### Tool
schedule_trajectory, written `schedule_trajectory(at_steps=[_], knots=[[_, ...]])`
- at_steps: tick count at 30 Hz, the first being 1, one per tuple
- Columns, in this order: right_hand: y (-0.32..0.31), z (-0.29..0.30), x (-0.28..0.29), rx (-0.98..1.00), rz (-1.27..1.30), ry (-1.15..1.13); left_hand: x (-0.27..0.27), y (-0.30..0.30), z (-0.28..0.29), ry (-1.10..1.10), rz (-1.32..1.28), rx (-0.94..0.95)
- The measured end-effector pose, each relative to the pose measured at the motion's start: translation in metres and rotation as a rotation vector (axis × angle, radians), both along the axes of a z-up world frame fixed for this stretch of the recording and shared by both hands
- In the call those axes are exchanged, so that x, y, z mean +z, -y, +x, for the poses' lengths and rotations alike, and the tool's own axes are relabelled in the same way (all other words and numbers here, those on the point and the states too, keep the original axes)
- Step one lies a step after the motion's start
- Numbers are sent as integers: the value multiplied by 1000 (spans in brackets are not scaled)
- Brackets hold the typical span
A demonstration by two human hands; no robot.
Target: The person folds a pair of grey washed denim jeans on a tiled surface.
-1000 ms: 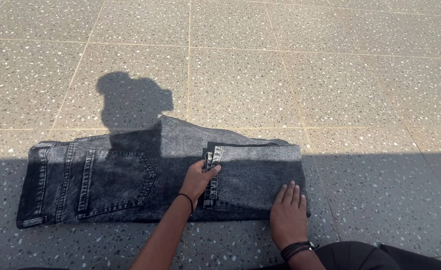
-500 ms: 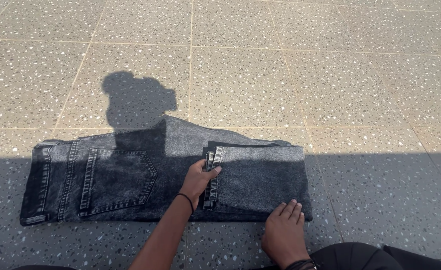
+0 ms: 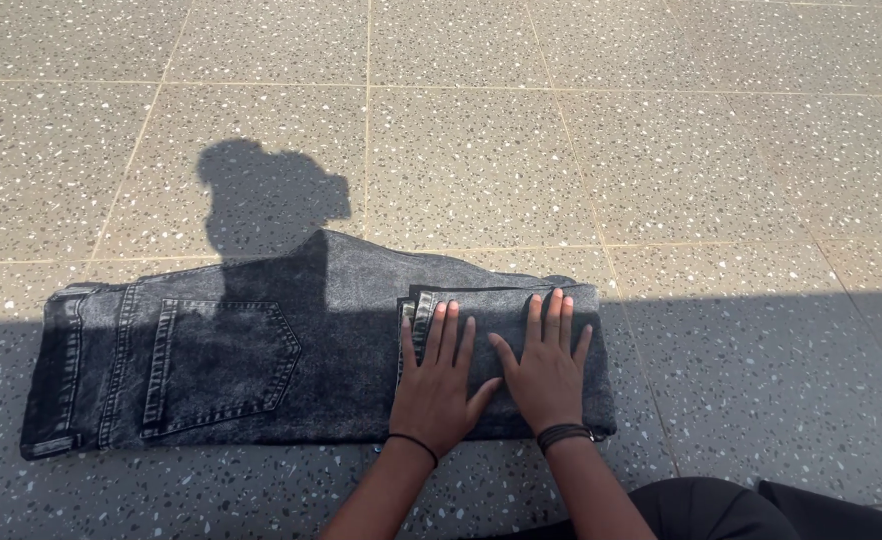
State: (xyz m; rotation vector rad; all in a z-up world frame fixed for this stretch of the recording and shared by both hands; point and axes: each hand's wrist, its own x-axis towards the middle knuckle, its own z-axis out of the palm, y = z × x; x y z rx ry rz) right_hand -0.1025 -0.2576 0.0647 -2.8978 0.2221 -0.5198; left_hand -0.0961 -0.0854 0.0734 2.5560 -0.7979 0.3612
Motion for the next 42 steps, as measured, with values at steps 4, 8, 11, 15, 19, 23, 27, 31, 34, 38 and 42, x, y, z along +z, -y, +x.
schedule_trajectory(at_steps=[4,8,11,15,19,23,27,31,34,38,42], knots=[[5,10,-21,-85,-116,-18,-5,4,-3,39,99,59],[10,17,-23,-82,-139,44,-6,1,-2,31,85,76],[20,16,-16,-108,-217,0,-6,1,-1,33,92,86],[53,16,-23,-189,-268,2,-11,4,0,29,104,108],[70,7,2,-422,-76,-258,-15,3,1,24,132,127],[56,-8,39,-602,172,-547,-19,5,-1,8,155,124],[107,-10,-14,-530,597,-554,-12,5,0,1,171,138],[127,2,-4,-523,1367,-357,21,-2,22,-410,254,29],[154,-3,5,-546,1302,-218,59,-47,33,-633,157,-89],[213,-6,37,-468,1059,-124,132,-138,37,-730,20,-55],[269,-12,37,-408,156,-141,125,-207,34,-870,-163,104]])
